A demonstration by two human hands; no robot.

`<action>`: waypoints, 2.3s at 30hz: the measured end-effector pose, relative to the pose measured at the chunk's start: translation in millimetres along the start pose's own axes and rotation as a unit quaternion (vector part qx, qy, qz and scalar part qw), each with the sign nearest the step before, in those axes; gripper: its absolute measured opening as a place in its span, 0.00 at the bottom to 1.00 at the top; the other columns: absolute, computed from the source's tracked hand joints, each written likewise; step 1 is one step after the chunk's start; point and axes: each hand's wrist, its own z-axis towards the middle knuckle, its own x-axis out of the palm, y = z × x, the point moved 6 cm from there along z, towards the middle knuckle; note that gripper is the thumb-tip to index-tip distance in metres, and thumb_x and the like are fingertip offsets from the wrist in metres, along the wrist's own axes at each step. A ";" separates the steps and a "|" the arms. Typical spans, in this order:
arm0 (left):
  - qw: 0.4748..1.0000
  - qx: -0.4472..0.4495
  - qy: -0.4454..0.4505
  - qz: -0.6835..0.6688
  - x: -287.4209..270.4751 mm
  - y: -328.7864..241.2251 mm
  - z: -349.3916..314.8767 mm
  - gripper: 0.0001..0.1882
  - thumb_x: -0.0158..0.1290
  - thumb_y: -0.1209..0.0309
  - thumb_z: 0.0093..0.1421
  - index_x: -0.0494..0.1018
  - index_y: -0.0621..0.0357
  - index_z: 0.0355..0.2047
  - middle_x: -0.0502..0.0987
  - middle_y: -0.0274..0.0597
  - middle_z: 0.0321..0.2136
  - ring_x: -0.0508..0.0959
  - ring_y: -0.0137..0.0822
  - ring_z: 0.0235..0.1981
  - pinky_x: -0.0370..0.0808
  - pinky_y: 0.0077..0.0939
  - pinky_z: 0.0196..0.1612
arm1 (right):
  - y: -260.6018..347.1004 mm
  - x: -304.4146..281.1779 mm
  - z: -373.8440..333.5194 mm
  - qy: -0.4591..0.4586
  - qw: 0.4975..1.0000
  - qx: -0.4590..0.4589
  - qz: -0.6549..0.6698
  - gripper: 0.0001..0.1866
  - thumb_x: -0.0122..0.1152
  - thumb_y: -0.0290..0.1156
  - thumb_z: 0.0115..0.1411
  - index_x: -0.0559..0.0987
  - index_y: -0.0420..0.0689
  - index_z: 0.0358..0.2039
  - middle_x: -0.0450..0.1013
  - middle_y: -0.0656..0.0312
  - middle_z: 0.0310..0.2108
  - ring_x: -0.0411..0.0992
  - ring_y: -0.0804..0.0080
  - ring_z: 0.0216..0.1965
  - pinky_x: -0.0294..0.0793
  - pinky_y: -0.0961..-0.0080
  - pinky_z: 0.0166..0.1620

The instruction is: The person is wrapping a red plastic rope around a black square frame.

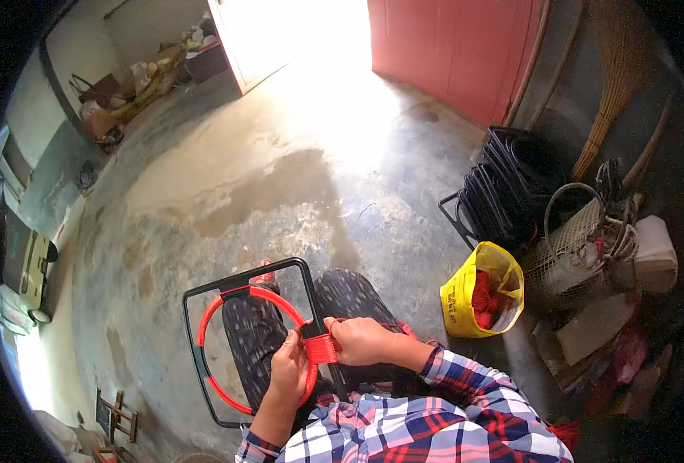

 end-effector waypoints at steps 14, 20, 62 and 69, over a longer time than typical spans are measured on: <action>0.991 -0.130 0.010 -0.044 -23.0 24.0 7.9 0.15 0.44 0.63 0.67 0.74 0.58 0.46 0.81 0.44 0.35 0.81 0.40 0.31 0.77 0.37 0.31 | -15.2 10.8 3.1 -0.018 0.996 -0.023 0.085 0.33 0.65 0.44 0.54 0.67 0.30 0.48 0.75 0.38 0.29 0.76 0.41 0.36 0.74 0.52 0.37; 0.997 -0.067 0.018 -0.019 -27.5 24.6 17.9 0.14 0.45 0.68 0.65 0.73 0.60 0.47 0.80 0.45 0.41 0.81 0.38 0.38 0.79 0.32 0.40 | -14.2 7.1 8.5 -0.020 0.995 -0.038 0.090 0.29 0.67 0.45 0.53 0.69 0.34 0.43 0.74 0.38 0.28 0.76 0.40 0.35 0.73 0.52 0.36; 0.999 0.047 -0.002 -0.001 -9.2 2.4 5.1 0.25 0.37 0.58 0.72 0.62 0.63 0.60 0.76 0.49 0.47 0.76 0.38 0.49 0.72 0.35 0.56 | -227.6 -82.9 -92.5 -0.293 0.592 -0.033 0.750 0.11 0.61 0.35 0.61 0.76 0.40 0.36 0.70 0.67 0.25 0.67 0.77 0.25 0.67 0.76 0.32; 0.998 0.050 0.041 -0.021 -4.3 0.3 5.4 0.22 0.40 0.65 0.67 0.66 0.67 0.55 0.75 0.46 0.48 0.75 0.38 0.51 0.70 0.34 0.57 | -62.7 3.6 -23.8 -0.041 0.870 0.099 0.482 0.14 0.62 0.25 0.56 0.78 0.38 0.44 0.73 0.68 0.23 0.70 0.81 0.23 0.70 0.81 0.28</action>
